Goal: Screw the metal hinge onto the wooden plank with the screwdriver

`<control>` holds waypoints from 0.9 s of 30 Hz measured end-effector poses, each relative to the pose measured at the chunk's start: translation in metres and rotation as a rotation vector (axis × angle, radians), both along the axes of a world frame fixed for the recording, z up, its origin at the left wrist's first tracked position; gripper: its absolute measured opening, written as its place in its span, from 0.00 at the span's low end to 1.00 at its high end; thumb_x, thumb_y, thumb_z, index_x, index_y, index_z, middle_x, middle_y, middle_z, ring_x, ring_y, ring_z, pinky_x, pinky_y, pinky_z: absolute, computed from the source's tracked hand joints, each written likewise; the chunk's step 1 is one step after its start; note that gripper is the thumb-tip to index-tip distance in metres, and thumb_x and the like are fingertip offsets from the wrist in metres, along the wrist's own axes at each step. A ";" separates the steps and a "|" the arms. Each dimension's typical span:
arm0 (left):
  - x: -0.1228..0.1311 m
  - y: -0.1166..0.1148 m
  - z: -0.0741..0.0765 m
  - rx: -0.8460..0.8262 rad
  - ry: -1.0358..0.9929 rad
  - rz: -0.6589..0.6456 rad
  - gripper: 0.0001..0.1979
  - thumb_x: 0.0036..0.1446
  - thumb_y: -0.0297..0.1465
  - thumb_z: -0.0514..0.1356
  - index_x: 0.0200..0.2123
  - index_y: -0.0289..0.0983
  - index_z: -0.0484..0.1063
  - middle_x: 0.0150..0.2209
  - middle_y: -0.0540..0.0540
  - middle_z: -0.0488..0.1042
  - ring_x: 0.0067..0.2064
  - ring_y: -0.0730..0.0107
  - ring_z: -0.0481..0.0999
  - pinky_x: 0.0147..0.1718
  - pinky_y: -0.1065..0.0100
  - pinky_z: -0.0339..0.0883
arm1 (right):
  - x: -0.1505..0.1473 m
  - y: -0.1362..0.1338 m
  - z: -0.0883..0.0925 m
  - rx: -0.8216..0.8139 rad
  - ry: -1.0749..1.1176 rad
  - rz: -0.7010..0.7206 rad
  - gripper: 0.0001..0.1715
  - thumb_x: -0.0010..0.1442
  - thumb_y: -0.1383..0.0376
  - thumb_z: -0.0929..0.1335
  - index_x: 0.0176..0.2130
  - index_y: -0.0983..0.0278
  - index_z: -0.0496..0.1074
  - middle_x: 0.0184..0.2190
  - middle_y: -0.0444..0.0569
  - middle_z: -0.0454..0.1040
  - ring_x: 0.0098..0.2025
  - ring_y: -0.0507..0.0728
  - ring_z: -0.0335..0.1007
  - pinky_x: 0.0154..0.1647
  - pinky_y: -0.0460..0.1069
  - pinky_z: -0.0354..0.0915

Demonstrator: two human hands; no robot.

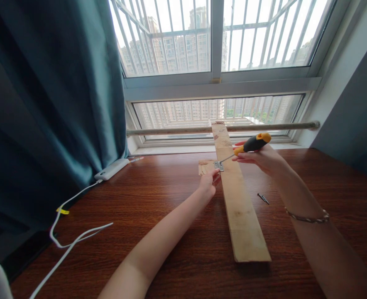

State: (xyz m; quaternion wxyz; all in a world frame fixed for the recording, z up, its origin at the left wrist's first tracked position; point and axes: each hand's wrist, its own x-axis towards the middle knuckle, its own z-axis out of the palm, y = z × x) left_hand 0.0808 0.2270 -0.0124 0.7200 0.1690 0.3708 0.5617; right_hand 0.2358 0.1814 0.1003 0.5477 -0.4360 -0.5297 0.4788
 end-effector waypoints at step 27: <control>-0.002 0.000 0.003 -0.032 0.009 0.005 0.06 0.48 0.17 0.60 0.25 0.32 0.70 0.25 0.47 0.74 0.25 0.75 0.72 0.27 0.72 0.65 | 0.047 0.035 -0.017 0.035 -0.173 -0.727 0.15 0.48 0.57 0.69 0.27 0.68 0.70 0.19 0.48 0.71 0.18 0.51 0.66 0.14 0.43 0.59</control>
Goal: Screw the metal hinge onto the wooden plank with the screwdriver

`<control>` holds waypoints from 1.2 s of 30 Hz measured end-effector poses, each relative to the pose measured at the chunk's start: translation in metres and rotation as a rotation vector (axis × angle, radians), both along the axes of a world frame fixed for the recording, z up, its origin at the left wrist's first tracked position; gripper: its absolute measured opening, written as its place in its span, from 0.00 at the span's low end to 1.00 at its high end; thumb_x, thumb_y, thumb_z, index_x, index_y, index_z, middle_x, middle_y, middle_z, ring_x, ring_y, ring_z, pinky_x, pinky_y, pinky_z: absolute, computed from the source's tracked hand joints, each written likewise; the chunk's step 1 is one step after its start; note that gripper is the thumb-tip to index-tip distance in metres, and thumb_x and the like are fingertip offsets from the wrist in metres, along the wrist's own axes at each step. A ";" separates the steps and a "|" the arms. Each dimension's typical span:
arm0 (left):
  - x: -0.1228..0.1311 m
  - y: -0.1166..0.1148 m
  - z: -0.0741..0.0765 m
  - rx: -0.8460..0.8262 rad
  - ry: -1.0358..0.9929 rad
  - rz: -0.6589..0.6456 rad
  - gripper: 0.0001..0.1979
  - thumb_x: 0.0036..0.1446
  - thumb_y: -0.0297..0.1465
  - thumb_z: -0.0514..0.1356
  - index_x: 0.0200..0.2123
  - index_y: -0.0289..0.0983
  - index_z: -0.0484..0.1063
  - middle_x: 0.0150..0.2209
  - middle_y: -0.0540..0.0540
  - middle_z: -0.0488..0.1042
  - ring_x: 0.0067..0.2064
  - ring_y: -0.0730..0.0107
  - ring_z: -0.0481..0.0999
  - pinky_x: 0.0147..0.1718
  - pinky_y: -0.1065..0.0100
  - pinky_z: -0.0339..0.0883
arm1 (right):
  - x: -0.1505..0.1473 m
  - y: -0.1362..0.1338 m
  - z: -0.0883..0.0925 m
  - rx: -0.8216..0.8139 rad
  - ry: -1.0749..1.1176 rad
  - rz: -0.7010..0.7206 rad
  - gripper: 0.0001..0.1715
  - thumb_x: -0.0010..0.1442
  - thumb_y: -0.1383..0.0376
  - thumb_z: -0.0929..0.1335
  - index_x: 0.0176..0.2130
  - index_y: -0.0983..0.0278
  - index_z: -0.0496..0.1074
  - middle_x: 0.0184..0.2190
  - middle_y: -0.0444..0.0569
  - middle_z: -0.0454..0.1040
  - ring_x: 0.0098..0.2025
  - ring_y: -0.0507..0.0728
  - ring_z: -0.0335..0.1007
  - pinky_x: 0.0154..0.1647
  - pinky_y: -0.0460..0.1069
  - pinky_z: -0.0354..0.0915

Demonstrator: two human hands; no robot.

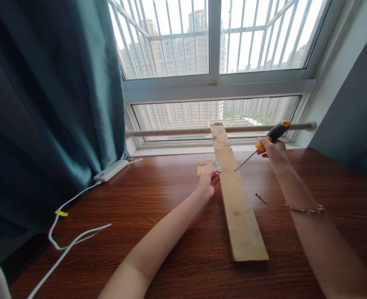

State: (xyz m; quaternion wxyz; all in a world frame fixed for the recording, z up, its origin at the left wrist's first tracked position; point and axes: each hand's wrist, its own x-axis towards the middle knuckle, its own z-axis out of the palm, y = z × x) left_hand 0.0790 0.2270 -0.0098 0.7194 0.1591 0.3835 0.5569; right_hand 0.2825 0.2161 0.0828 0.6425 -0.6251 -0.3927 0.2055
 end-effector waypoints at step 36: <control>-0.002 0.006 -0.001 -0.058 -0.035 0.032 0.03 0.52 0.25 0.56 0.27 0.34 0.67 0.22 0.48 0.69 0.21 0.73 0.69 0.23 0.71 0.65 | 0.061 0.042 -0.109 -0.941 -1.021 0.367 0.25 0.47 0.48 0.70 0.24 0.69 0.73 0.29 0.59 0.75 0.34 0.64 0.73 0.28 0.49 0.64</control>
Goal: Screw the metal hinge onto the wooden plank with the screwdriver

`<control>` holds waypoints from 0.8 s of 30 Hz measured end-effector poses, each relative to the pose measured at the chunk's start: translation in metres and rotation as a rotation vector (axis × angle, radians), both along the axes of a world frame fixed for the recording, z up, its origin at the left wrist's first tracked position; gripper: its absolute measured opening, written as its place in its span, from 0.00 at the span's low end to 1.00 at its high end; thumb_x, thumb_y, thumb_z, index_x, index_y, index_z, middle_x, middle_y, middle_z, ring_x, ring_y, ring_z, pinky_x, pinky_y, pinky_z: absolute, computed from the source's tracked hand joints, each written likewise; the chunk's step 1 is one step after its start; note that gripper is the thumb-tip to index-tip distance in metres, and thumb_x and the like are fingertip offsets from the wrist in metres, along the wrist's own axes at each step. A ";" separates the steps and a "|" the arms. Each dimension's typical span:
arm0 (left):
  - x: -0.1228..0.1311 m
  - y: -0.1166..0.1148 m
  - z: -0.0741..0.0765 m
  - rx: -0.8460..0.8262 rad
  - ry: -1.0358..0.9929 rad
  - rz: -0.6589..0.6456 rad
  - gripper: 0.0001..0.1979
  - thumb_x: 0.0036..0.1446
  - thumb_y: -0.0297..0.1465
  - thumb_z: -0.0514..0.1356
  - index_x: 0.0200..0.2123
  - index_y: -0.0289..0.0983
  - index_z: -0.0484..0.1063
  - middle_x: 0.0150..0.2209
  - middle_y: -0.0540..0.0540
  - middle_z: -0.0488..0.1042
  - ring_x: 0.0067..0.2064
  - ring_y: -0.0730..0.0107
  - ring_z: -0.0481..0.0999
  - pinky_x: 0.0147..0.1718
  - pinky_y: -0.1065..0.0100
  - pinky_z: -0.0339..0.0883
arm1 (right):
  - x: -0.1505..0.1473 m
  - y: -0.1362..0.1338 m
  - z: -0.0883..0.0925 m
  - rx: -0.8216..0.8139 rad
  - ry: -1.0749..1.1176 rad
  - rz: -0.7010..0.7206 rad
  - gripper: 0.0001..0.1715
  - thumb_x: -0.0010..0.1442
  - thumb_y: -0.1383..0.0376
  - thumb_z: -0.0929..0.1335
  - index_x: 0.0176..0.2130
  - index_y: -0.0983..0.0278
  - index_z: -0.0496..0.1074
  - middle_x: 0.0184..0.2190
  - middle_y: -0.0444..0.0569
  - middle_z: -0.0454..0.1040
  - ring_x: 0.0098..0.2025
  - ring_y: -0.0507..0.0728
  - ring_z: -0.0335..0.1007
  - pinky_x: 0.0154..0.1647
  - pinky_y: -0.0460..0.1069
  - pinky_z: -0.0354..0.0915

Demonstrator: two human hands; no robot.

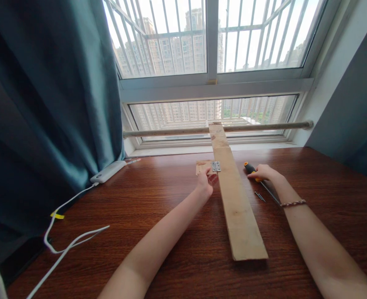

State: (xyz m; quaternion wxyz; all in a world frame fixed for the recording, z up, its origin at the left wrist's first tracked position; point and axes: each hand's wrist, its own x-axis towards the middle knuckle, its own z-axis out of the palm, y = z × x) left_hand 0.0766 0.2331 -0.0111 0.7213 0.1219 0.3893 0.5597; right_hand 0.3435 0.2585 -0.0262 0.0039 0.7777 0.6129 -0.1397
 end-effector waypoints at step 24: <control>0.000 -0.002 0.006 0.009 0.008 -0.032 0.04 0.53 0.25 0.55 0.27 0.34 0.68 0.24 0.46 0.72 0.22 0.72 0.71 0.23 0.71 0.65 | -0.056 -0.030 0.023 -0.388 0.167 0.011 0.14 0.27 0.75 0.75 0.16 0.69 0.67 0.16 0.51 0.72 0.23 0.58 0.72 0.25 0.50 0.68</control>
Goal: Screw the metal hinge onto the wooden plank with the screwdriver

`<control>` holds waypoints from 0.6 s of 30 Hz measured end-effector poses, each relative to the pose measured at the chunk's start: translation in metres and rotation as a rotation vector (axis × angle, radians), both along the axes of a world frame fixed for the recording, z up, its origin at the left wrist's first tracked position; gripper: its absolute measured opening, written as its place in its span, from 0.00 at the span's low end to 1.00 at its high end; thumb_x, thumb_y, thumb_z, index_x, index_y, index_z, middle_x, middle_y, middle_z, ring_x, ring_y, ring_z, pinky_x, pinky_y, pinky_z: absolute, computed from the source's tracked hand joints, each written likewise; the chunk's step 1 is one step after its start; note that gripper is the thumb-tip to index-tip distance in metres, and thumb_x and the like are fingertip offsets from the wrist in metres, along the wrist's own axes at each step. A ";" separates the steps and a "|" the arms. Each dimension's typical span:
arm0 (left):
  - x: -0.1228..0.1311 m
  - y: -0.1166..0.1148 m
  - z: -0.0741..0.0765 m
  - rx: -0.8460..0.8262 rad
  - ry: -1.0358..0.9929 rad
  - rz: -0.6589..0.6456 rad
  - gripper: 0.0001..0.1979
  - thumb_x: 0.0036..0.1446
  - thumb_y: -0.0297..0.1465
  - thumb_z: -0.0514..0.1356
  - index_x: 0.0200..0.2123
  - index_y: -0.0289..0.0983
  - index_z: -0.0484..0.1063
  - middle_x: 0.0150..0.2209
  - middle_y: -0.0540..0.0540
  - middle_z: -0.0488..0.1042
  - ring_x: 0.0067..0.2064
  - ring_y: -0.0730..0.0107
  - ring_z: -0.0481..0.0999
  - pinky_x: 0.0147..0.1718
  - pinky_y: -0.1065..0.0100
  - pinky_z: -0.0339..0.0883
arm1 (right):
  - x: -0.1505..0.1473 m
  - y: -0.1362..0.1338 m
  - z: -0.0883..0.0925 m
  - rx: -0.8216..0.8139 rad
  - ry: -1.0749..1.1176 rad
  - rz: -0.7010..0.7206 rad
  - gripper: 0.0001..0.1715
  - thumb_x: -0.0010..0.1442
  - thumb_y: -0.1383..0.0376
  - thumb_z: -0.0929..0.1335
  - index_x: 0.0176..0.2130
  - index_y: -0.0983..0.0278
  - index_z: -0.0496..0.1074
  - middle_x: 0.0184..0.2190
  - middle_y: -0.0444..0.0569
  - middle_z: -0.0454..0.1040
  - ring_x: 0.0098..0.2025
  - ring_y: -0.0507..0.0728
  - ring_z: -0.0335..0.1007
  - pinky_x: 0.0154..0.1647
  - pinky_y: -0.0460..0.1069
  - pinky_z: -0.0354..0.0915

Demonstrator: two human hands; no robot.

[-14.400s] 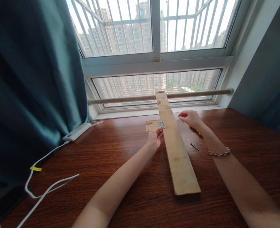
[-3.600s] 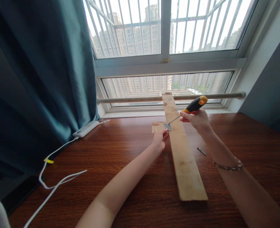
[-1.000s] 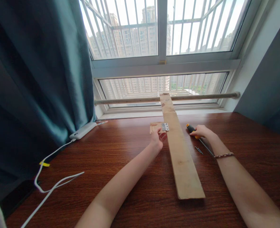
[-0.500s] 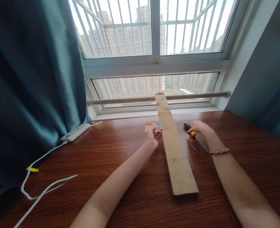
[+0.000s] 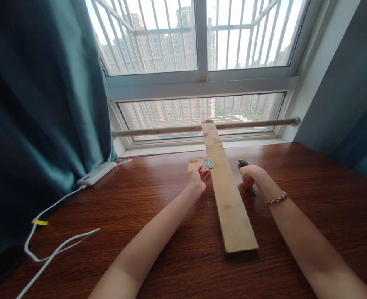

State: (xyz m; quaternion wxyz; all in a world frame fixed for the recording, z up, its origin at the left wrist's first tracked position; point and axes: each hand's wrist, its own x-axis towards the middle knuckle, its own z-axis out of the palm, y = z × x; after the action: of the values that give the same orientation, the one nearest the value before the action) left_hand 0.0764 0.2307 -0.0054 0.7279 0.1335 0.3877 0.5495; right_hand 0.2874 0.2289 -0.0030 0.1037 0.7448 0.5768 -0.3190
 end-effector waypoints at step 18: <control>-0.001 -0.001 -0.001 0.040 -0.017 -0.001 0.04 0.52 0.24 0.55 0.29 0.33 0.70 0.26 0.45 0.73 0.23 0.72 0.72 0.23 0.72 0.66 | -0.068 0.003 0.016 1.106 0.788 0.045 0.07 0.49 0.63 0.70 0.29 0.65 0.74 0.26 0.48 0.77 0.31 0.54 0.74 0.35 0.48 0.69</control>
State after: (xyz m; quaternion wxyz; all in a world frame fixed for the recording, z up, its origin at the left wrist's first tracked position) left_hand 0.0757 0.2302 -0.0060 0.7287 0.1437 0.3705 0.5577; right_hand 0.2191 0.2323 0.0127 -0.5037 0.5045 0.6651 -0.2225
